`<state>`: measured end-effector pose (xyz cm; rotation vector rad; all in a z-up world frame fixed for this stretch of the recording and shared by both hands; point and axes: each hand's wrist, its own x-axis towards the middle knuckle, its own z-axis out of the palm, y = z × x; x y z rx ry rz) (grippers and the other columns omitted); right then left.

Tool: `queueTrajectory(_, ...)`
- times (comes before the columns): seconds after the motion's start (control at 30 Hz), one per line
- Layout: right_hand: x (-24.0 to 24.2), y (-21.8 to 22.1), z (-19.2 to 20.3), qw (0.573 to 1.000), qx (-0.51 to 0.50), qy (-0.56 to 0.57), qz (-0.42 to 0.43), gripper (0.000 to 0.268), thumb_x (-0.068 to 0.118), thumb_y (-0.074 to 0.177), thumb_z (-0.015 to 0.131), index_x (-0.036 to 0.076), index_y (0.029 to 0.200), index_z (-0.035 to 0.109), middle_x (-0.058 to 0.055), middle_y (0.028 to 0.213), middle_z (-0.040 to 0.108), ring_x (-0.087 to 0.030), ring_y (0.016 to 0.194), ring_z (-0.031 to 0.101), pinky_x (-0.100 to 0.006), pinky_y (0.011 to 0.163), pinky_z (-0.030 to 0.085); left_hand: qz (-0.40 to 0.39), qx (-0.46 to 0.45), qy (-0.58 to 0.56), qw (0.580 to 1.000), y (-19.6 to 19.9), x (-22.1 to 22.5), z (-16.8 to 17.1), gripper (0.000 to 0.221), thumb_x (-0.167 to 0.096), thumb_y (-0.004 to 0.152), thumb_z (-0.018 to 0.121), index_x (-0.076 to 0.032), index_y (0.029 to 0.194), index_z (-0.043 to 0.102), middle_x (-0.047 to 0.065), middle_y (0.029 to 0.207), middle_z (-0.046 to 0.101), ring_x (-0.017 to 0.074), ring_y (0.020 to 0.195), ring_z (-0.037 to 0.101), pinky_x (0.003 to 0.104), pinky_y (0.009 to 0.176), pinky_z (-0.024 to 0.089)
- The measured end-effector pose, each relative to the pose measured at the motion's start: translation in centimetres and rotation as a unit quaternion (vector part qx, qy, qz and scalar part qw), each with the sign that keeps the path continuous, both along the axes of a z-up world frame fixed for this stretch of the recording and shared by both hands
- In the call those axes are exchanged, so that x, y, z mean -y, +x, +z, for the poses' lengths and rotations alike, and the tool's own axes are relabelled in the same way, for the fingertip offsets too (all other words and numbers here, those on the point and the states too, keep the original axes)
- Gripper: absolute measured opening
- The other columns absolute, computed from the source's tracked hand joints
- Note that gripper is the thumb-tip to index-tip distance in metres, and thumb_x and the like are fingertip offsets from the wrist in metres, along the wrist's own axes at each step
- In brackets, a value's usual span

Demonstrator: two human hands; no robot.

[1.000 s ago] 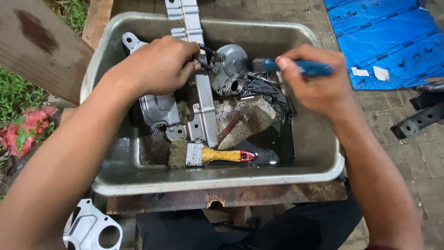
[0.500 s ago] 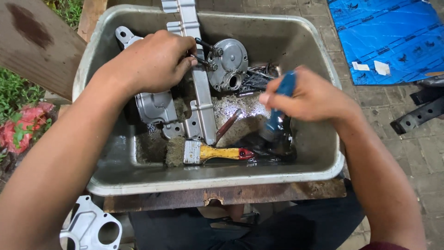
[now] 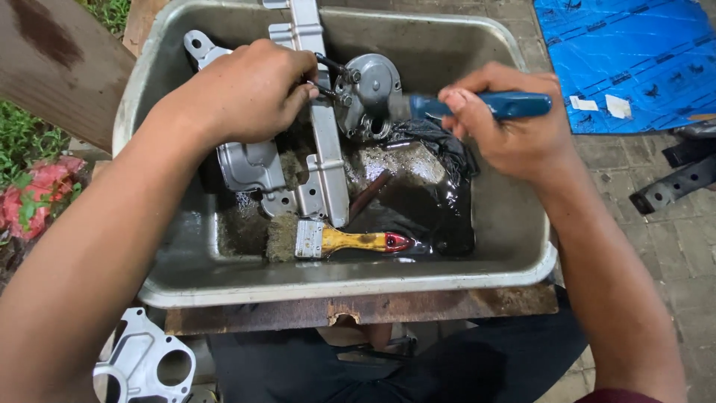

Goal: Cleaning a metal automotive component in a basin using a brush, scraper, and cloth

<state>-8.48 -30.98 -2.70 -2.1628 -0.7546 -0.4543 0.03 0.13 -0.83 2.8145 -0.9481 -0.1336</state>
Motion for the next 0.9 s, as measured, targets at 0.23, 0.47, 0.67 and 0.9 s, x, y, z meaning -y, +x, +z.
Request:
queueTrajectory(0.23,-0.4,0.1,0.5,0.995,-0.022,-0.081,0.051,0.014,0.013,0.103,0.068,0.001,0.101,0.077,-0.008,0.088,0.077,-0.015,0.073,0.073,-0.024,0.059,0.052,0.004,-0.001,0.013,1.000,0.0,0.1,0.3,0.021,-0.021,0.103,0.054,-0.002,0.105,0.061,0.031,0.098,0.066,0.0575,0.086,0.062,0.064,0.065,0.047)
queueTrajectory(0.47,-0.2,0.8,-0.5,0.992,-0.002,-0.108,0.059,0.018,0.018,0.106,0.067,0.002,0.103,0.076,-0.009,0.091,0.076,-0.015,0.067,0.067,-0.024,0.051,0.046,-0.008,0.006,0.002,1.000,0.0,-0.2,-0.1,0.019,-0.021,0.103,0.054,-0.003,0.106,0.062,0.030,0.101,0.066,0.0568,0.088,0.062,0.064,0.066,0.048)
queueTrajectory(0.67,0.4,1.5,-0.8,0.990,0.083,-0.098,0.056,0.019,0.013,0.109,0.065,-0.004,0.106,0.074,-0.016,0.096,0.075,-0.021,0.076,0.070,-0.028,0.060,0.053,-0.003,-0.004,0.003,1.000,-0.1,-0.1,0.2,0.019,-0.020,0.103,0.052,-0.004,0.106,0.063,0.028,0.101,0.067,0.0550,0.086,0.062,0.062,0.064,0.048)
queueTrajectory(0.9,-0.7,0.6,-0.3,0.990,-0.049,-0.080,0.103,0.017,0.018,0.099,0.069,0.004,0.103,0.078,-0.007,0.087,0.079,-0.011,0.059,0.066,-0.021,0.044,0.045,-0.008,-0.006,-0.010,1.000,0.2,-0.2,0.1,0.019,-0.021,0.102,0.053,-0.006,0.106,0.064,0.027,0.100,0.068,0.0534,0.087,0.063,0.061,0.065,0.048)
